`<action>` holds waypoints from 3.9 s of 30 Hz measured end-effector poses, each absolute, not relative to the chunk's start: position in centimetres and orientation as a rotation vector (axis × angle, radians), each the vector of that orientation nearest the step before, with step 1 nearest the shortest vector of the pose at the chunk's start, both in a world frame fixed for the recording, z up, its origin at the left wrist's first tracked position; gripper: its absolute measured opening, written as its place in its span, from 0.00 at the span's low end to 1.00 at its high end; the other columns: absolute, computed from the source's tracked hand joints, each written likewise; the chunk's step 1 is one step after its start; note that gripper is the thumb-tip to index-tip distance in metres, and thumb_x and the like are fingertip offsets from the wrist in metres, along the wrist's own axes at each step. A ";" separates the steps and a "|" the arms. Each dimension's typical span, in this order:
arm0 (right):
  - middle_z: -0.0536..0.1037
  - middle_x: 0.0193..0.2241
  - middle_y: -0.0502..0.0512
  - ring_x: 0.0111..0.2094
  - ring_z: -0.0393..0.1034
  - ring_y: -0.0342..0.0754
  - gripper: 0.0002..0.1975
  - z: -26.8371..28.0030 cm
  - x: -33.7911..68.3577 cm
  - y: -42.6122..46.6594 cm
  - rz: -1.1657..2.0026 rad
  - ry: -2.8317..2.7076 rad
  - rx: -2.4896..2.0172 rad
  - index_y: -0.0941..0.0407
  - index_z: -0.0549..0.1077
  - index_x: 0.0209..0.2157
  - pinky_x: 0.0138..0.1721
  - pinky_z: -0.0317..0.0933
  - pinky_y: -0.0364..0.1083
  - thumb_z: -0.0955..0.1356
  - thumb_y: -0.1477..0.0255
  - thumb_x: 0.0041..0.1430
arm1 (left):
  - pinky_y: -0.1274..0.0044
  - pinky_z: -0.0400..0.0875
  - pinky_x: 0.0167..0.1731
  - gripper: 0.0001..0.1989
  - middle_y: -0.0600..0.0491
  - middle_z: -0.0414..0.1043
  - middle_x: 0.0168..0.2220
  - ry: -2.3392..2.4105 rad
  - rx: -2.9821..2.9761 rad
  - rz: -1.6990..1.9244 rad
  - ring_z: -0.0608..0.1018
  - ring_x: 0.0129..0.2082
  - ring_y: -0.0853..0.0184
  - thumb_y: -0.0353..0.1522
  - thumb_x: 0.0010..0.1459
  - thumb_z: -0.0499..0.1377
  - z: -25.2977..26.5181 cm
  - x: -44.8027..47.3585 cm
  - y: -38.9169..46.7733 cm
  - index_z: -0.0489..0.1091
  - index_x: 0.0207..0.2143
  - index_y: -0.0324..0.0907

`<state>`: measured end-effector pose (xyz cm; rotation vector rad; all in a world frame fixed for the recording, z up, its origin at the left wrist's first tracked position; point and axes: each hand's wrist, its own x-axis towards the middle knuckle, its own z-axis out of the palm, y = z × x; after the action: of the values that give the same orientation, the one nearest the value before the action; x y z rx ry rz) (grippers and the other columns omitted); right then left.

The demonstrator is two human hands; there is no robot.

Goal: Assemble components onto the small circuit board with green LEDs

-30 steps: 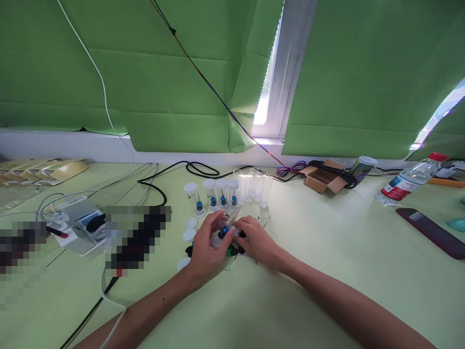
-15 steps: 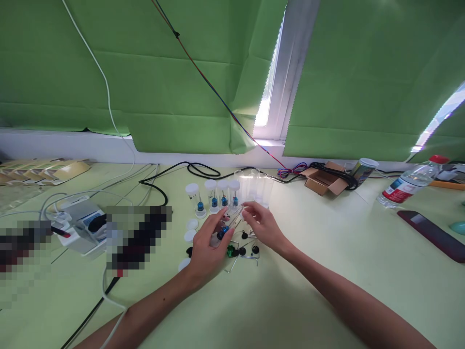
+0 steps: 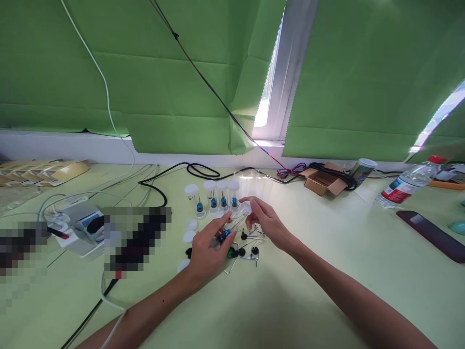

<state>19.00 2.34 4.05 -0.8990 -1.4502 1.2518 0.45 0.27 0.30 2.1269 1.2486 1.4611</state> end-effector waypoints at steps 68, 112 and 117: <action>0.60 0.16 0.43 0.19 0.51 0.41 0.12 2.5 18.2 1.1 0.675 -1.735 -1.172 0.54 0.63 0.27 0.23 0.51 0.42 0.65 0.63 0.60 | 0.76 0.75 0.38 0.25 0.48 0.77 0.43 0.828 2.487 1.427 0.79 0.39 0.65 0.25 0.58 0.60 -0.1 0.2 0.2 0.67 0.58 0.47; 0.63 0.18 0.45 0.20 0.55 0.42 0.12 0.9 17.0 -0.2 0.539 -1.547 -1.115 0.54 0.59 0.24 0.24 0.50 0.43 0.60 0.70 0.63 | 0.74 0.75 0.41 0.27 0.48 0.75 0.45 0.797 2.405 1.379 0.78 0.43 0.64 0.23 0.56 0.61 -0.4 0.5 -0.8 0.67 0.57 0.47; 0.60 0.18 0.44 0.20 0.52 0.41 0.13 1.0 17.4 0.3 0.560 -1.604 -1.119 0.54 0.57 0.23 0.24 0.48 0.42 0.60 0.72 0.62 | 0.74 0.75 0.40 0.24 0.48 0.74 0.44 0.777 2.356 1.313 0.77 0.41 0.65 0.23 0.57 0.61 -0.2 0.4 -0.6 0.68 0.56 0.47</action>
<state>17.43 0.25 1.02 -1.1186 -1.6035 0.5595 0.43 -0.61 -0.18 2.3560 0.7770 1.3128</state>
